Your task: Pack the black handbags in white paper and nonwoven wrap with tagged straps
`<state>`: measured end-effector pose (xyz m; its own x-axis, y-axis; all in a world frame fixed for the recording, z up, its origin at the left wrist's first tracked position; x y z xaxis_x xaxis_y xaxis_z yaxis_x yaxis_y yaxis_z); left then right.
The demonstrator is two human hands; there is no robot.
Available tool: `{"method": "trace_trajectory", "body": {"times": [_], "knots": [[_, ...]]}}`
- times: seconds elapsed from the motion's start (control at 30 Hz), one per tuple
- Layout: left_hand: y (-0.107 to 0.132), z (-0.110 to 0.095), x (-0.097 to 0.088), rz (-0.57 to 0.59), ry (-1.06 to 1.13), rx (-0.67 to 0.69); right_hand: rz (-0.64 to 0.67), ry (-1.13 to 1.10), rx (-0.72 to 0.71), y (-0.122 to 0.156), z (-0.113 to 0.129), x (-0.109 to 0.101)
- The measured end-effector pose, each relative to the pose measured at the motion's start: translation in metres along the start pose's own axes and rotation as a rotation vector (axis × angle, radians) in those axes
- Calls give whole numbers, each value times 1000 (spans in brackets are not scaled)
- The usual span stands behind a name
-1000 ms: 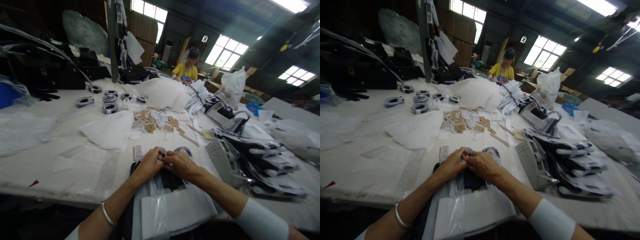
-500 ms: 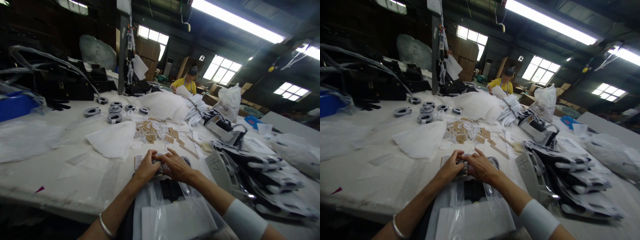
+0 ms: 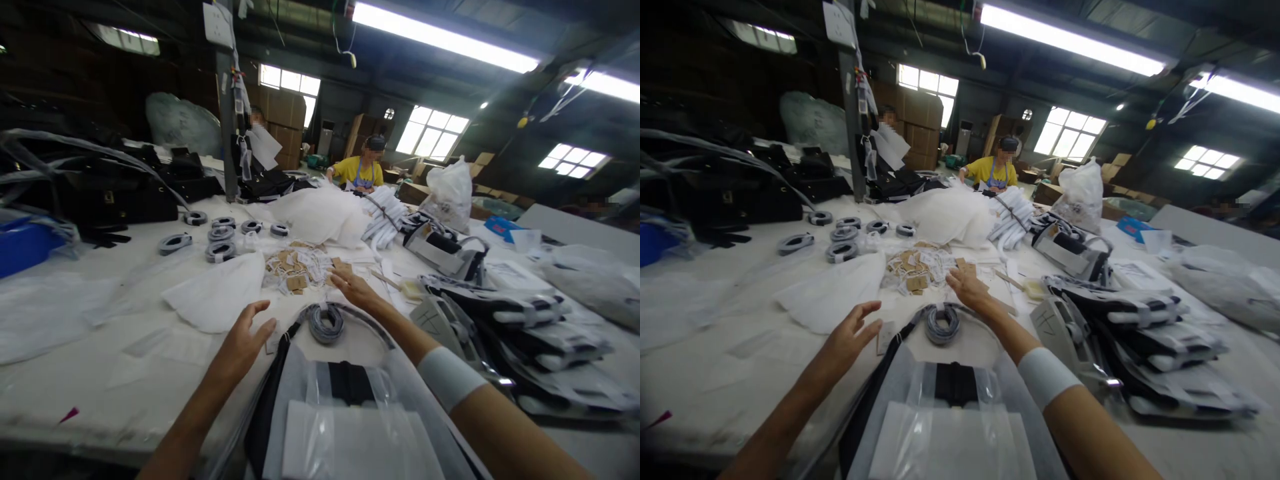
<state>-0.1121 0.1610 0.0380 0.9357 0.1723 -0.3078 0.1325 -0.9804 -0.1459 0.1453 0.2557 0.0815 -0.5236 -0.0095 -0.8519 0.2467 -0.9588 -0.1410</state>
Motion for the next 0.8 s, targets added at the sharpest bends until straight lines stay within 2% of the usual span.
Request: {"method": "trace_trajectory", "body": {"times": [0.1, 0.2, 0.27, 0.33, 0.4, 0.43, 0.53, 0.6, 0.63, 0.67, 0.7, 0.73, 0.8], "knots": [[21, -2, 6, 130, -187, 118, 14, 72, -95, 23, 8, 15], [45, 0, 33, 342, -374, 227, 155, 157, -183, 49, 11, 51], [57, 6, 49, 450, -488, 252, 225, 148, -155, 57, 8, 69], [62, 9, 57, 482, -535, 245, 258, 101, -118, 58, 6, 76], [64, 8, 57, 468, -496, 226, 279, 57, -97, 57, 8, 71], [64, 6, 54, 449, -452, 214, 264, 36, -85, 58, 11, 62], [65, 4, 35, 329, -265, 132, 57, -62, -51, 77, 22, 7], [69, 11, 19, 264, -109, 0, -104, -199, -18, 112, 28, -37], [71, 17, 14, 251, -34, -85, -114, -288, 42, 137, 26, -52], [75, 24, 9, 247, 35, -172, -63, -388, 141, 164, 21, -59], [78, 31, 6, 243, 91, -254, 43, -511, 255, 195, 14, -57], [82, 37, 4, 239, 136, -323, 195, -656, 381, 229, 9, -47], [89, 44, 2, 230, 213, -436, 406, -904, 646, 295, -3, -17]]}}
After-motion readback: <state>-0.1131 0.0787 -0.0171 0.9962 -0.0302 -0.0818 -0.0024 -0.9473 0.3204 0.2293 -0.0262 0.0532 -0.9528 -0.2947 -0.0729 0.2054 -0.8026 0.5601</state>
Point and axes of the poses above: each hand's wrist, its own y-axis away from the middle knuckle, its own x-axis out of the palm, z = x × y, the point moved 7 cm from there along -y, towards the middle knuckle, and after that the axes turned 6 degrees about -z, right-handed, at the moved point
